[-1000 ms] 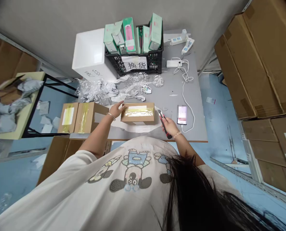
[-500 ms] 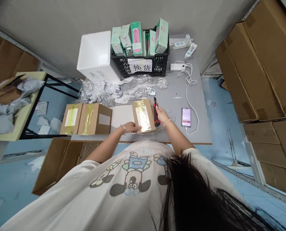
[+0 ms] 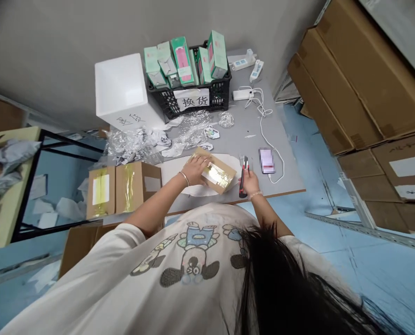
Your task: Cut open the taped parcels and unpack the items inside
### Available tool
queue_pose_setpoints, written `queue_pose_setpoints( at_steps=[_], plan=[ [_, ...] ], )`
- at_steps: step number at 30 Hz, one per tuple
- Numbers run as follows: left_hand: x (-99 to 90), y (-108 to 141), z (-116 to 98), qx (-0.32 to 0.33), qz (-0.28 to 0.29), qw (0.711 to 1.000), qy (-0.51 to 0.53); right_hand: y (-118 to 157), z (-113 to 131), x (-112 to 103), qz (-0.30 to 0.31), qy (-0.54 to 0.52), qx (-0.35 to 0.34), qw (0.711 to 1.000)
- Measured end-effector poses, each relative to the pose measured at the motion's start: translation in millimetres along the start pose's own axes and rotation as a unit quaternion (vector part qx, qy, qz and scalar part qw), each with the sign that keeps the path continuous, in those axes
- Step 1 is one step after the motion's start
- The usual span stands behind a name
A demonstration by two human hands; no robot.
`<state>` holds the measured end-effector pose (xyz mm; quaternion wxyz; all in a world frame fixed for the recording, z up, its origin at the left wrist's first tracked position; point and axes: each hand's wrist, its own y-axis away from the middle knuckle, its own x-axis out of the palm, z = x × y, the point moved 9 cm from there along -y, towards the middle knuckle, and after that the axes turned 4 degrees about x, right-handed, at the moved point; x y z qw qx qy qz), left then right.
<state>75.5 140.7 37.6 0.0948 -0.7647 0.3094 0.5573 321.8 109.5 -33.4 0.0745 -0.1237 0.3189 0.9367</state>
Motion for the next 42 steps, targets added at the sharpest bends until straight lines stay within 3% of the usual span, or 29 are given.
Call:
queue_pose_setpoints(
  at_steps=[3, 7, 11, 15, 23, 30, 36, 39, 42],
  plan=[
    [19.3, -24, -28, 0.119, 0.05, 0.99, -0.056, 21, -38, 5, -0.013, 0.019, 0.057, 0.998],
    [44.6, -46, -64, 0.195, 0.063, 0.977, -0.062, 36, -52, 22, -0.009, 0.018, 0.06, 0.998],
    [42.9, -54, -62, 0.134, 0.02, 0.989, -0.057, 37, -45, 25, -0.02, 0.013, 0.044, 0.999],
    [39.2, -51, -50, 0.057, -0.011, 0.997, -0.042, 31, -34, 31, 0.01, 0.034, 0.033, 0.999],
    [42.1, -46, -51, 0.017, -0.024, 0.999, -0.034, 18, -12, 30, 0.047, 0.13, -0.02, 0.99],
    [42.8, -47, -50, 0.007, -0.003, 0.999, -0.037, 15, 8, 19, 0.161, 0.254, -0.057, 0.952],
    [43.8, -50, -50, 0.011, -0.01, 1.0, -0.027, 35, -5, 22, 0.218, 0.361, -0.06, 0.905],
    [45.7, -55, -48, 0.01, -0.006, 1.0, -0.019, 44, -9, 21, 0.203, 0.405, -0.084, 0.887],
    [46.4, -53, -46, 0.019, -0.002, 1.0, -0.001, 50, -3, 2, 0.131, 0.442, -0.124, 0.879]
  ],
)
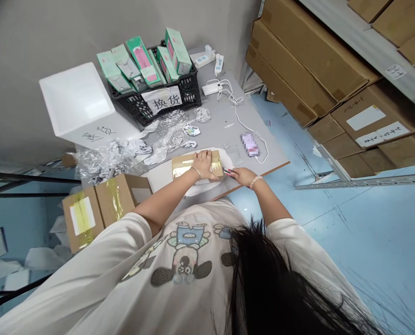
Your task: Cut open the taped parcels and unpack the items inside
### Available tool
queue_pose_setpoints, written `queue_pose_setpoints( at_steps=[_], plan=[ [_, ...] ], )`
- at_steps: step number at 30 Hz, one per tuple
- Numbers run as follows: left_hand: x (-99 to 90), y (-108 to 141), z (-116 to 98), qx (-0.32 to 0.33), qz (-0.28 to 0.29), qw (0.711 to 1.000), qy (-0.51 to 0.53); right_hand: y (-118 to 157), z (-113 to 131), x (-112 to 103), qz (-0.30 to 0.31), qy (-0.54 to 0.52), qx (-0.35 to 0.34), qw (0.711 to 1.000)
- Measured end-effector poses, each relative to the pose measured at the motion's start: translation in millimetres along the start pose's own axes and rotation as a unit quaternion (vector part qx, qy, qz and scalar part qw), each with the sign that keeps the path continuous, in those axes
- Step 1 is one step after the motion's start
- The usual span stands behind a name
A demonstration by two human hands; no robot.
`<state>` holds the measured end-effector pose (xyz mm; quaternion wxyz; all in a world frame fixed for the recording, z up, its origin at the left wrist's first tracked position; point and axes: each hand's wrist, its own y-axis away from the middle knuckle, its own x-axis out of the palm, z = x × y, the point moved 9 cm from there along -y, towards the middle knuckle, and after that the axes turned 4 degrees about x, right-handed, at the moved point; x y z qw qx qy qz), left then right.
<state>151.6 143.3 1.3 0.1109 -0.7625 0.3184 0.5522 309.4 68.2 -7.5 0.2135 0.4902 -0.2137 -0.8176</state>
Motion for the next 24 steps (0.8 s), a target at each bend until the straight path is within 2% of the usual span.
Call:
queue_pose_setpoints(
  at_steps=[2, 4, 6, 8, 10, 12, 13, 15, 18, 21, 24],
  plan=[
    [-1.6, 11, 2, 0.019, -0.006, 1.0, 0.014, 10, -11, -18, -0.076, 0.017, 0.026, 0.997],
    [-5.9, 33, 9, 0.037, -0.032, 0.998, 0.029, 21, -18, -35, -0.141, 0.023, 0.064, 0.988],
    [-12.6, 63, 27, 0.023, -0.09, 0.994, 0.05, 27, -7, -43, -0.171, 0.04, 0.073, 0.982],
    [-18.2, 96, 63, -0.061, -0.178, 0.978, 0.087, 25, 27, -40, -0.164, 0.08, 0.035, 0.983],
    [-12.0, 129, 106, -0.189, -0.25, 0.937, 0.155, 16, 75, -28, -0.138, 0.133, -0.027, 0.981],
    [10.5, 147, 137, -0.275, -0.264, 0.885, 0.267, 4, 123, -12, -0.106, 0.181, -0.082, 0.974],
    [24.0, 148, 145, -0.289, -0.252, 0.863, 0.328, -3, 143, -3, -0.092, 0.203, -0.098, 0.97],
    [44.7, 143, 150, -0.287, -0.228, 0.829, 0.423, -18, 175, 11, -0.07, 0.243, -0.119, 0.96],
    [54.6, 136, 148, -0.266, -0.239, 0.796, 0.488, -36, 203, 28, -0.041, 0.282, -0.14, 0.948],
    [57.0, 134, 143, -0.241, -0.252, 0.765, 0.542, -45, 213, 35, -0.017, 0.303, -0.155, 0.94],
    [56.9, 136, 141, -0.228, -0.254, 0.759, 0.554, -47, 216, 35, -0.01, 0.314, -0.163, 0.935]
  ],
)
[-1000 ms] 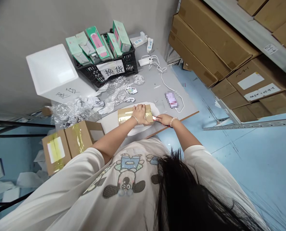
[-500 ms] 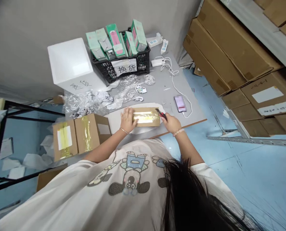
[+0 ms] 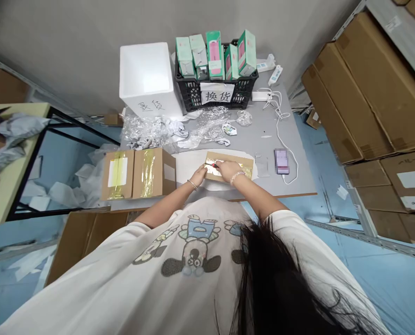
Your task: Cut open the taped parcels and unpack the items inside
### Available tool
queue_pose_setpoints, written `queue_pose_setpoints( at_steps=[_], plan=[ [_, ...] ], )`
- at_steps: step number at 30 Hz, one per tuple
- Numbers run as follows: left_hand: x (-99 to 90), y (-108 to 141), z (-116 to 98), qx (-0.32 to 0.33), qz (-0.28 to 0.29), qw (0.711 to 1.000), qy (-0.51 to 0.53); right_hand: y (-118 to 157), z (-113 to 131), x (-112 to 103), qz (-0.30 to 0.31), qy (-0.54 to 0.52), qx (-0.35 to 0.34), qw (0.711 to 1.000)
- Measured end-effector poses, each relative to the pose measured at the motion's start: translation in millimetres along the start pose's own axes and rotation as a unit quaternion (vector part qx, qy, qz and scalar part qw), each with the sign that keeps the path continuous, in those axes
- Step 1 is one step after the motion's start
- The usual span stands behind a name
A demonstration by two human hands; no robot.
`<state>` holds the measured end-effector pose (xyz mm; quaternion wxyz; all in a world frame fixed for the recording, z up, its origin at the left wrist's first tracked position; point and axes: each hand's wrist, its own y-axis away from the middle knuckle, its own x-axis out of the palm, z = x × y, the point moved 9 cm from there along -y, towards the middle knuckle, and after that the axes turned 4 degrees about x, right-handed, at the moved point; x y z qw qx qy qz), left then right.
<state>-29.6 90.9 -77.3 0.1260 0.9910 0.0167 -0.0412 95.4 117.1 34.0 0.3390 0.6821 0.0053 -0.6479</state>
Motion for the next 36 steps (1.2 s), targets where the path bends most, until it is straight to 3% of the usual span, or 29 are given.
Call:
queue_pose_setpoints(
  at_steps=[6, 11, 16, 23, 26, 32, 36],
  plan=[
    [-2.4, 3, -10, 0.03, -0.028, 0.998, -0.054, -5, 0, -3, 0.025, 0.028, 0.003, 0.999],
    [-0.5, 3, -11, 0.008, -0.023, 0.996, -0.087, -12, -1, -5, 0.017, 0.039, 0.006, 0.999],
    [-1.3, 2, -13, 0.034, -0.032, 0.992, -0.116, -16, 0, -4, 0.009, 0.044, -0.008, 0.999],
    [-3.5, 5, -12, 0.037, -0.038, 0.99, -0.131, -3, -17, 4, 0.027, 0.031, -0.004, 0.999],
    [-3.3, 6, -13, 0.034, -0.033, 0.99, -0.133, 13, -42, 9, 0.034, 0.04, 0.015, 0.999],
    [-4.7, 7, -13, 0.029, -0.059, 0.988, -0.139, 57, -123, 24, 0.041, 0.06, 0.09, 0.993],
    [-5.4, 9, -14, 0.035, -0.065, 0.988, -0.137, 86, -162, 32, 0.045, 0.047, 0.1, 0.993]
  ],
)
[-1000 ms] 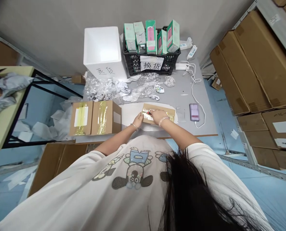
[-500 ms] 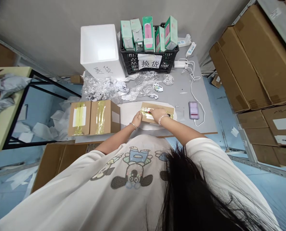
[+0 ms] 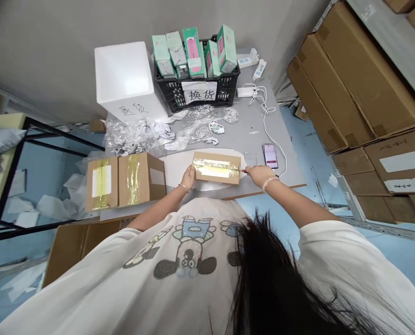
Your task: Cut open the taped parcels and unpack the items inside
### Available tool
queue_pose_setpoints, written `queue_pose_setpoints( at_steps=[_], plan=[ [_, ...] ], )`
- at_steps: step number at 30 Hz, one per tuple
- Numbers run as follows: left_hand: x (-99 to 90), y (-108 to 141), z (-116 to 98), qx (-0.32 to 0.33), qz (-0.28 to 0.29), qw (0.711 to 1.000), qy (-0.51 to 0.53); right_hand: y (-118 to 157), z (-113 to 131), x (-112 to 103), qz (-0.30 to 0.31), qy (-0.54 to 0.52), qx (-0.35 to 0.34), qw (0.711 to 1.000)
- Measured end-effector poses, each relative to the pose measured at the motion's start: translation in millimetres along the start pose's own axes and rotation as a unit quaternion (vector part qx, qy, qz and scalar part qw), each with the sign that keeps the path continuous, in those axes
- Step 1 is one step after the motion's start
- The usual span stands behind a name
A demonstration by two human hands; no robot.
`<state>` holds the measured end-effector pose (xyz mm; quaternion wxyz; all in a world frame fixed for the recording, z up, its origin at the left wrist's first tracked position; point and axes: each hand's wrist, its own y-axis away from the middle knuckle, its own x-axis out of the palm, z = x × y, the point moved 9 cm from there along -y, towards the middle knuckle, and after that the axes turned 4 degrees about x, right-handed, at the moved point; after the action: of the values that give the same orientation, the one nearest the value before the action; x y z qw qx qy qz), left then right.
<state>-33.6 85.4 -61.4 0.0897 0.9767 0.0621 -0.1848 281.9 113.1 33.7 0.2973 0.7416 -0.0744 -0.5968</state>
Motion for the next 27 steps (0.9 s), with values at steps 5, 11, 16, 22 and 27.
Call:
queue_pose_setpoints(
  at_steps=[5, 11, 16, 22, 27],
  plan=[
    [-1.0, 2, -1, -0.014, -0.001, 1.0, 0.0, 15, -67, 5, -0.122, -0.119, 0.099, 0.981],
    [0.4, 11, -6, -0.041, -0.039, 0.998, 0.016, -26, -99, 61, -0.186, -0.239, 0.264, 0.916],
    [13.6, 23, -12, -0.065, -0.053, 0.996, 0.011, -74, -57, 96, -0.117, -0.224, 0.276, 0.927],
    [22.9, 36, -5, -0.08, -0.058, 0.995, -0.019, -85, -58, 93, -0.082, -0.227, 0.236, 0.941],
    [-0.5, 27, -34, 0.016, -0.067, 0.982, -0.174, -60, -38, 20, -0.256, -0.265, 0.049, 0.929]
  ],
)
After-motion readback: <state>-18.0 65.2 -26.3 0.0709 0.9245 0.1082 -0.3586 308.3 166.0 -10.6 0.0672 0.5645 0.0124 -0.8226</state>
